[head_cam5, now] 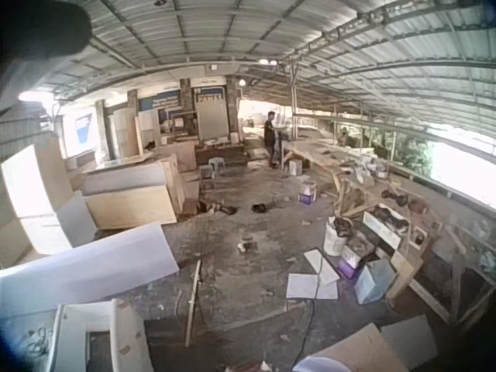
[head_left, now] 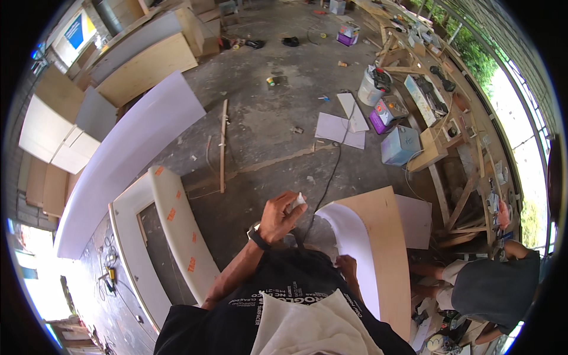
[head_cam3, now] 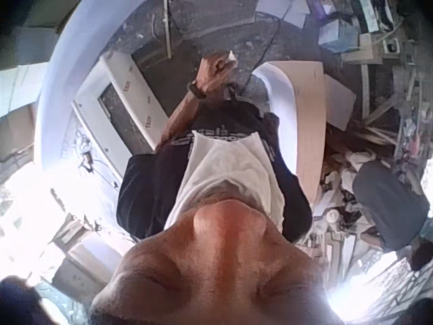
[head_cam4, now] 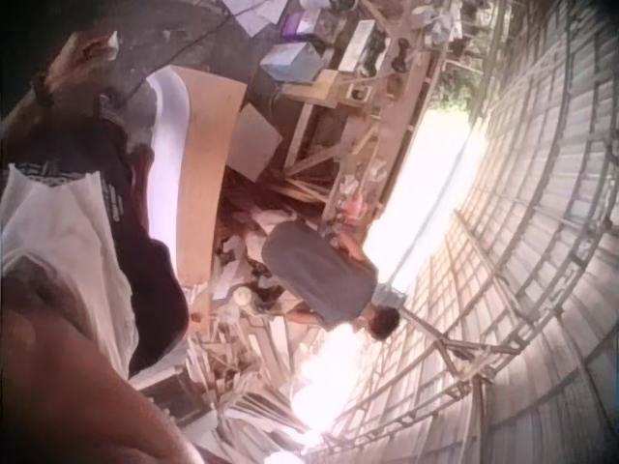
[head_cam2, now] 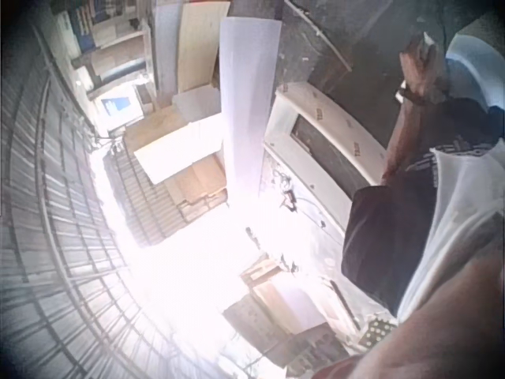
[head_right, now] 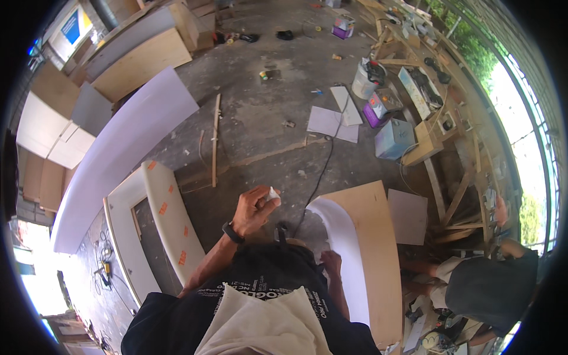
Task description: The person walks through a workshop, picks up a small wooden piece, and applies glue to its edge using a white bottle. They then place the glued piece onto a larger white board and press it down to secure it.
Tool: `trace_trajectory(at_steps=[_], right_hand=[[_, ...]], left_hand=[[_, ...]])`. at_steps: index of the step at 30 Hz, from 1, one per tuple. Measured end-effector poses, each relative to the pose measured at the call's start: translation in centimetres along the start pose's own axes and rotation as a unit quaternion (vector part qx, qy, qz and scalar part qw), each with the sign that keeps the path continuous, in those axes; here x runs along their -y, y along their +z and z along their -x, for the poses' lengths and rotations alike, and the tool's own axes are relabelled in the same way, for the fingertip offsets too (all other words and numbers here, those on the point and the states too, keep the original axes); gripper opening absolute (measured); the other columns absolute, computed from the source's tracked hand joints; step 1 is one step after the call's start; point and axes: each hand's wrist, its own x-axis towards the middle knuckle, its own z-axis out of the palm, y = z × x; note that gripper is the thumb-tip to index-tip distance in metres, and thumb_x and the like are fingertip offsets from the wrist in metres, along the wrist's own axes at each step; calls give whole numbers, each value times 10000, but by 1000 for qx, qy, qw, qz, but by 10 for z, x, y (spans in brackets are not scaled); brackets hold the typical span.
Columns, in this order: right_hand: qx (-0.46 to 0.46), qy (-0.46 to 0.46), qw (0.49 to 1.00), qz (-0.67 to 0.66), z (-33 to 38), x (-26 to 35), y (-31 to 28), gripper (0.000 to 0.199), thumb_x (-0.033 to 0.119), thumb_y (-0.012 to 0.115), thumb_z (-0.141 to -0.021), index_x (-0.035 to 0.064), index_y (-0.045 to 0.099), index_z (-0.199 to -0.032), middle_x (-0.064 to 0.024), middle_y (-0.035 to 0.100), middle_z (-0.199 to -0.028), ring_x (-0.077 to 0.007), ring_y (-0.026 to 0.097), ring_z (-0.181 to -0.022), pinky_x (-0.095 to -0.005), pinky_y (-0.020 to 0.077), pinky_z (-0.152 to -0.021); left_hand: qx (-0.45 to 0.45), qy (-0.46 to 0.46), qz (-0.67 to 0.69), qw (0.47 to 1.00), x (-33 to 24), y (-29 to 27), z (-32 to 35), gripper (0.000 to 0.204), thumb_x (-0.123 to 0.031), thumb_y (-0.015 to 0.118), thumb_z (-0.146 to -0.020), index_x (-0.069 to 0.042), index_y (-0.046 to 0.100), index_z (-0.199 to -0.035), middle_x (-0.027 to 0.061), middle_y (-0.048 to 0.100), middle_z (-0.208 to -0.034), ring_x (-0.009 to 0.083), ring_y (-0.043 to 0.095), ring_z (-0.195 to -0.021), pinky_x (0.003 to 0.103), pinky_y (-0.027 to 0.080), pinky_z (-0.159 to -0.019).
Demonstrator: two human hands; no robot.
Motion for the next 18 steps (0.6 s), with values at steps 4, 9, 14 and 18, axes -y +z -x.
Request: trace_trajectory(at_steps=[4,9,14,18], right_hand=[[-88,-28,996,16,-85,122,-25,264,237,680,-939,-20,738,-953,-106,743,-805,-177,720,-741,-328,561,-665],[-196,-60,979,-6,-211,204,-31,204,172,673,-935,-10,738,-1000,-118,744,-820,-197,722,-788,-316,557,-723],[-256,-67,964,21,-331,253,-23,200,144,664,-941,-12,735,-1047,-134,750,-891,-219,714,-828,-347,563,-770],[-257,-36,964,-62,-376,310,-40,247,218,686,-954,15,723,-1089,-174,748,-941,-280,729,-887,-367,565,-778]], left_hand=[[-14,-27,16,999,40,12,-117,194,-135,745,-925,3,733,-1061,19,633,-785,57,436,-580,275,361,-524],[11,-102,69,992,108,22,-261,177,-132,735,-942,8,733,-1049,-8,622,-726,22,442,-568,250,354,-500],[70,-102,64,990,138,39,-433,186,-136,712,-977,4,714,-1100,-30,607,-677,6,445,-540,241,347,-468],[133,-91,55,985,127,75,-558,223,-180,701,-998,8,705,-1117,-18,630,-698,2,461,-530,242,347,-451]])
